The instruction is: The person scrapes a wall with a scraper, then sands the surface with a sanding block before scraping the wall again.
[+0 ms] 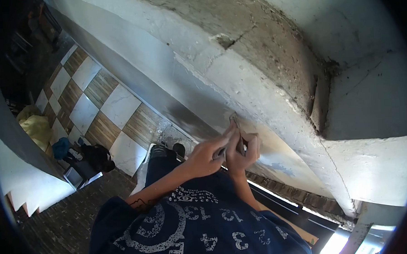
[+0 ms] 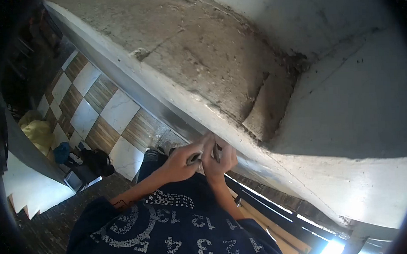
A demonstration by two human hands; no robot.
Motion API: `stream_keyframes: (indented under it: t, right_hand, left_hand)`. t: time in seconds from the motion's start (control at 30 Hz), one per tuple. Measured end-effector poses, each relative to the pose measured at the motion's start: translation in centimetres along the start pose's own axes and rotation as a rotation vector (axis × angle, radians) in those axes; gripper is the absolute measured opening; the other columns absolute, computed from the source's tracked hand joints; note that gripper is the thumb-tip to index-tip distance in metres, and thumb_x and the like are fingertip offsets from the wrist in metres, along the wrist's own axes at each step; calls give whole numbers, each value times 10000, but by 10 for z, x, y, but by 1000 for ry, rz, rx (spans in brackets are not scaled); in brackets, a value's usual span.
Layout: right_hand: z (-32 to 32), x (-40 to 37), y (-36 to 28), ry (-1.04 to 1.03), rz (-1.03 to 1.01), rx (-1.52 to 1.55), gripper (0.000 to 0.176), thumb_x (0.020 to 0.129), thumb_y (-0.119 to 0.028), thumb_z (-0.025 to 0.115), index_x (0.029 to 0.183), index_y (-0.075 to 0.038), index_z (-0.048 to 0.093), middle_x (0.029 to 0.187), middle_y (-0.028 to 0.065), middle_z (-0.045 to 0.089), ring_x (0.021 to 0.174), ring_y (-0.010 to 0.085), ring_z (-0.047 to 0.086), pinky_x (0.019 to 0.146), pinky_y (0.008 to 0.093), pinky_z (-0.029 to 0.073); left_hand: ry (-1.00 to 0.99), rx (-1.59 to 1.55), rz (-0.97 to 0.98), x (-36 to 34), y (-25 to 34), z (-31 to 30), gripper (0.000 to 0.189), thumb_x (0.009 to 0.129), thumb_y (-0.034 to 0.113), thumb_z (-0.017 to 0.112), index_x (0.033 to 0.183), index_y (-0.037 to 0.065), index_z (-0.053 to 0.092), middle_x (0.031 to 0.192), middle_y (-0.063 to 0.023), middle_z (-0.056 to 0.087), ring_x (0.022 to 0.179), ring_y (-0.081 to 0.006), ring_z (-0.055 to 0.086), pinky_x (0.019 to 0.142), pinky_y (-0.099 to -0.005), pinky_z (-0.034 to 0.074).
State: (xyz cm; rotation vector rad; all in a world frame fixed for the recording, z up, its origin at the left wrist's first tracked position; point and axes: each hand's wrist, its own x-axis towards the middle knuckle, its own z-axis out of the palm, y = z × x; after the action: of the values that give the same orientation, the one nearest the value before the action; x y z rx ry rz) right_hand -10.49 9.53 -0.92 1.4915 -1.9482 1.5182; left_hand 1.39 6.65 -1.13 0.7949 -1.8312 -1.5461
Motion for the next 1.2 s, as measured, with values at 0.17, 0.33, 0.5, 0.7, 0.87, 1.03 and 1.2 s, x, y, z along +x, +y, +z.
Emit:
stream_keyframes:
  t: [0.17, 0.33, 0.5, 0.7, 0.87, 1.03, 1.2]
  right_hand:
    - [22, 12, -7, -5, -22, 98, 117, 729, 47, 654, 720, -9, 552, 668, 91, 550, 562, 182, 518, 522, 298, 397]
    - [9, 8, -7, -22, -2, 82, 114, 722, 54, 654, 750, -5, 561, 672, 85, 535, 572, 190, 500, 525, 304, 392]
    - [28, 18, -12, 0, -78, 82, 117, 738, 56, 643, 737, -5, 542, 675, 84, 544, 574, 187, 515, 539, 300, 408]
    - [12, 11, 0, -2, -20, 77, 106, 751, 42, 646, 739, -10, 554, 645, 83, 523, 508, 156, 484, 488, 265, 399]
    - [21, 19, -13, 1, -116, 8, 85, 754, 38, 647, 753, -9, 576, 656, 82, 544, 537, 167, 515, 510, 269, 413]
    - [18, 18, -15, -23, -27, 69, 74, 752, 46, 634, 763, 4, 574, 707, 92, 564, 592, 169, 535, 537, 282, 422]
    - [26, 23, -19, -66, -82, 35, 71, 759, 47, 629, 761, 3, 574, 722, 92, 573, 592, 157, 538, 543, 277, 425]
  left_hand:
    - [77, -10, 41, 5, -10, -7, 466, 700, 20, 542, 1164, -11, 511, 846, -200, 581, 688, -318, 570, 650, -350, 461]
    - [124, 75, 198, 2, -1, 0, 452, 709, -25, 538, 1160, -29, 505, 820, -146, 589, 677, -105, 511, 600, -271, 429]
    - [145, -77, 85, 9, -12, -8, 623, 686, 26, 529, 1305, 40, 455, 799, -185, 582, 592, -249, 563, 567, -337, 441]
    - [61, -71, 73, 5, -4, 3, 504, 717, 29, 557, 1216, -19, 498, 925, -195, 612, 722, -166, 583, 656, -307, 470]
    - [54, -79, -25, 4, -1, -12, 498, 709, 27, 543, 1203, -23, 500, 867, -162, 610, 673, -166, 543, 631, -309, 458]
    - [69, -87, 52, 6, -8, -4, 501, 711, 23, 535, 1209, -19, 504, 961, -165, 614, 751, -145, 561, 669, -289, 452]
    - [156, -107, 33, 8, -8, -14, 560, 682, 29, 504, 1242, 22, 495, 813, -181, 582, 572, -242, 525, 550, -334, 425]
